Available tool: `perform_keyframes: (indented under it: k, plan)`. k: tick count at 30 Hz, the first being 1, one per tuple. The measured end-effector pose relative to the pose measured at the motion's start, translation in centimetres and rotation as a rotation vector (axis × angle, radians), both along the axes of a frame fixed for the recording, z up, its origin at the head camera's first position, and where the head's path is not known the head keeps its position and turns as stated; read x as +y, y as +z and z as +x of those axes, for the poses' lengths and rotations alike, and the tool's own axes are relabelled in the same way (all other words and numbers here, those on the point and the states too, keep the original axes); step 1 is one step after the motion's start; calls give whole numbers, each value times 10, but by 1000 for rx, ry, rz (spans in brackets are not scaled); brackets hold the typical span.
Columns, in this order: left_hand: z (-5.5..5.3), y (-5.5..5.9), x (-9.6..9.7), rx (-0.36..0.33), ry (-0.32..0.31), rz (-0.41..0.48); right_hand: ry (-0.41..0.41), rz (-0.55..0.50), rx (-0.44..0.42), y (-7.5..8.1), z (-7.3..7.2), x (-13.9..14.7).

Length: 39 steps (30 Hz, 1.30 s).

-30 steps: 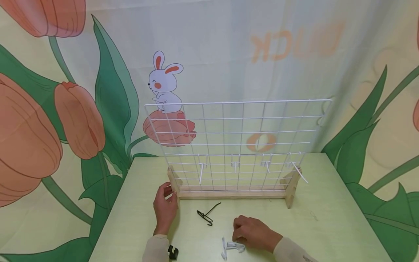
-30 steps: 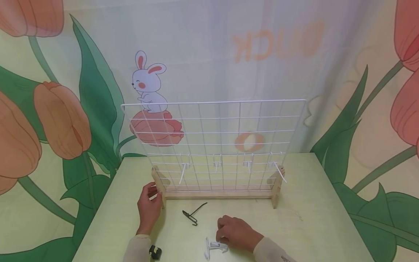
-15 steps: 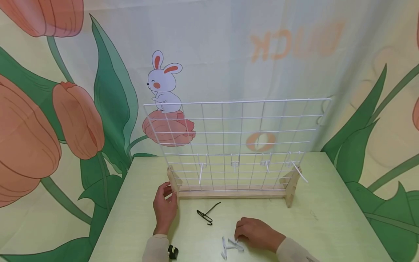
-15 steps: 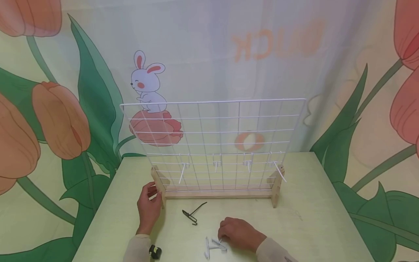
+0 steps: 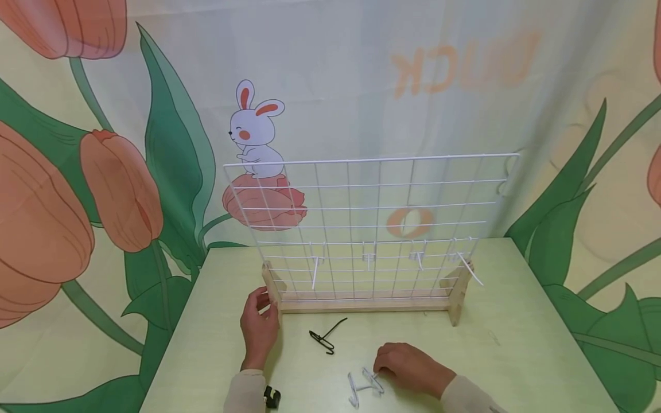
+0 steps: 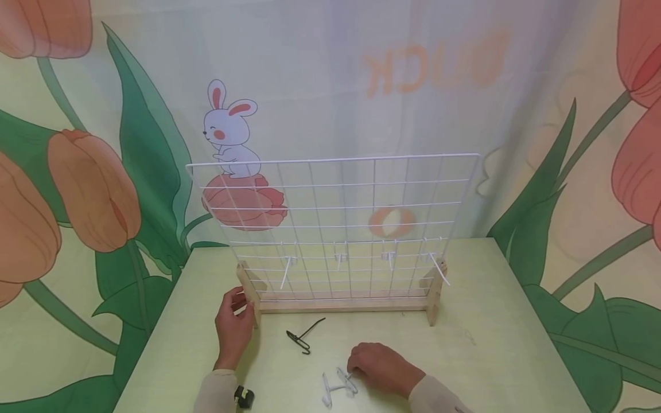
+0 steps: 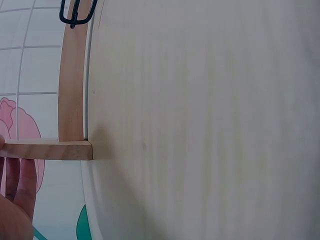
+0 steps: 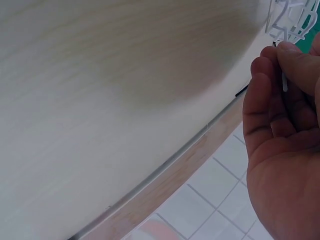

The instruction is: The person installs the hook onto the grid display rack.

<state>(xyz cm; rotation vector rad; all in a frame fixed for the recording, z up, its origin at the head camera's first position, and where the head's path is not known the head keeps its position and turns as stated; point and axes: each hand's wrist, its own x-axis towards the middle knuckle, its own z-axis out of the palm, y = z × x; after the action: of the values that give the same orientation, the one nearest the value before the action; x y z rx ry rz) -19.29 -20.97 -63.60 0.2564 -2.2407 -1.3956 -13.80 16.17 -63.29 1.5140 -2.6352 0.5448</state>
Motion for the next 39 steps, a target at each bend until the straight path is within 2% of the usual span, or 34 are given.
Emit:
perform_keyframes:
  k: [12,25,34,39]
  plan:
    - [-1,0,-1,0,-15,6,-48,-37,-95,11,-3,8]
    - [-1,0,-1,-1,-4,6,-116,-165,-182,27,-5,14]
    - [-1,-3,-2,-20,1,-1,-147,-307,-218,35,-4,12]
    - [0,-1,0,-26,-3,3,-176,-360,-228,46,-3,7]
